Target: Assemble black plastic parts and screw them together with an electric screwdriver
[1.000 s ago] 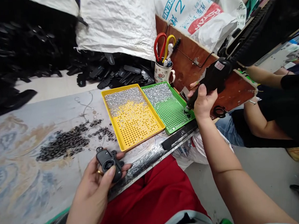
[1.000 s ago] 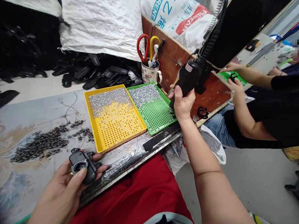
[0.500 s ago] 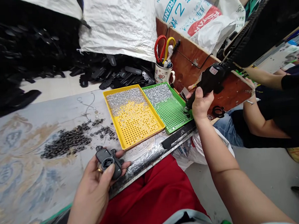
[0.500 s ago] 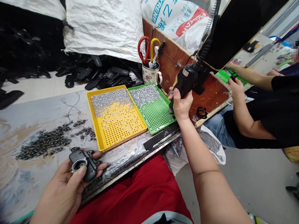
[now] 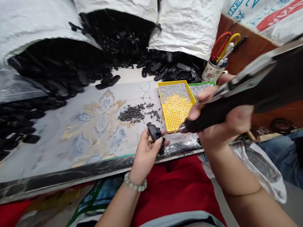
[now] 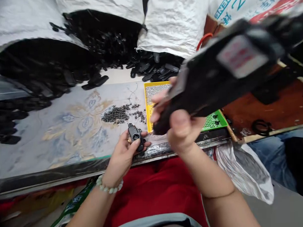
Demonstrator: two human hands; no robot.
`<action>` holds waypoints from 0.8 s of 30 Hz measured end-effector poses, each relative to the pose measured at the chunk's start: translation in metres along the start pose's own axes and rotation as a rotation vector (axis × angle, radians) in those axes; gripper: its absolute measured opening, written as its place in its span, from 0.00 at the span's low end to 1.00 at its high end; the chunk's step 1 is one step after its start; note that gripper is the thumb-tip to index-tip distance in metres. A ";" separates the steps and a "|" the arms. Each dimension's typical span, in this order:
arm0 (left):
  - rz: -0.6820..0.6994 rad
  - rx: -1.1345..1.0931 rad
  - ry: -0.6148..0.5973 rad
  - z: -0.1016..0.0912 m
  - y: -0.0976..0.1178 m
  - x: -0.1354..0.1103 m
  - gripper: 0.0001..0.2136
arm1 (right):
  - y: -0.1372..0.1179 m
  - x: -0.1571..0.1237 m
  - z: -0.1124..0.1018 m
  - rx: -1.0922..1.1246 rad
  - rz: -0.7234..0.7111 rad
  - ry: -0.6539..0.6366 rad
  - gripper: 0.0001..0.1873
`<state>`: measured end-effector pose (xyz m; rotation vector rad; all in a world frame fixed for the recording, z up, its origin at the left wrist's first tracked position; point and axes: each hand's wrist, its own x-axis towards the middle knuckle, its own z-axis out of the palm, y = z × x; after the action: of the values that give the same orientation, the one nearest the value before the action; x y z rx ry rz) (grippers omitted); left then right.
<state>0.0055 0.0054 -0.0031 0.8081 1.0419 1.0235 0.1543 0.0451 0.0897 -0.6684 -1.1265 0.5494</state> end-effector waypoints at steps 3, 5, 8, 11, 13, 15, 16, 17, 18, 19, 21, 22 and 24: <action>0.060 0.016 0.025 0.001 0.000 0.000 0.23 | 0.008 -0.021 0.028 0.130 0.085 -0.185 0.20; 0.107 0.034 0.032 0.002 0.001 -0.001 0.22 | 0.017 -0.029 0.034 0.167 0.113 -0.253 0.19; 0.155 0.029 0.031 0.002 0.001 -0.001 0.18 | 0.031 -0.035 0.035 0.168 0.179 -0.273 0.20; 0.149 0.002 0.015 0.001 -0.001 0.000 0.17 | 0.039 -0.040 0.037 0.172 0.218 -0.272 0.22; 0.134 -0.010 0.011 0.001 -0.002 0.000 0.18 | 0.040 -0.041 0.038 0.183 0.220 -0.266 0.21; 0.135 -0.009 0.025 0.001 -0.001 0.000 0.18 | 0.040 -0.042 0.040 0.193 0.214 -0.249 0.19; 0.140 -0.009 0.032 0.001 0.000 0.000 0.18 | 0.039 -0.042 0.040 0.199 0.209 -0.241 0.19; 0.144 -0.010 0.036 0.002 0.000 0.000 0.18 | 0.039 -0.042 0.040 0.205 0.203 -0.237 0.18; 0.146 -0.013 0.037 0.002 0.001 0.000 0.17 | 0.038 -0.041 0.040 0.211 0.198 -0.241 0.18; 0.146 -0.015 0.037 0.003 0.002 0.000 0.17 | 0.038 -0.041 0.040 0.215 0.193 -0.250 0.17; 0.141 -0.016 0.047 0.005 0.003 0.000 0.17 | 0.038 -0.042 0.040 0.211 0.191 -0.260 0.16; 0.138 -0.015 0.057 0.006 0.004 0.000 0.17 | 0.038 -0.042 0.039 0.206 0.191 -0.249 0.16; 0.136 -0.015 0.076 0.007 0.004 -0.001 0.17 | 0.038 -0.044 0.040 0.204 0.183 -0.200 0.17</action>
<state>0.0112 0.0055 0.0028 0.8421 1.0533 1.1844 0.0999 0.0488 0.0453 -0.5500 -1.1825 0.8914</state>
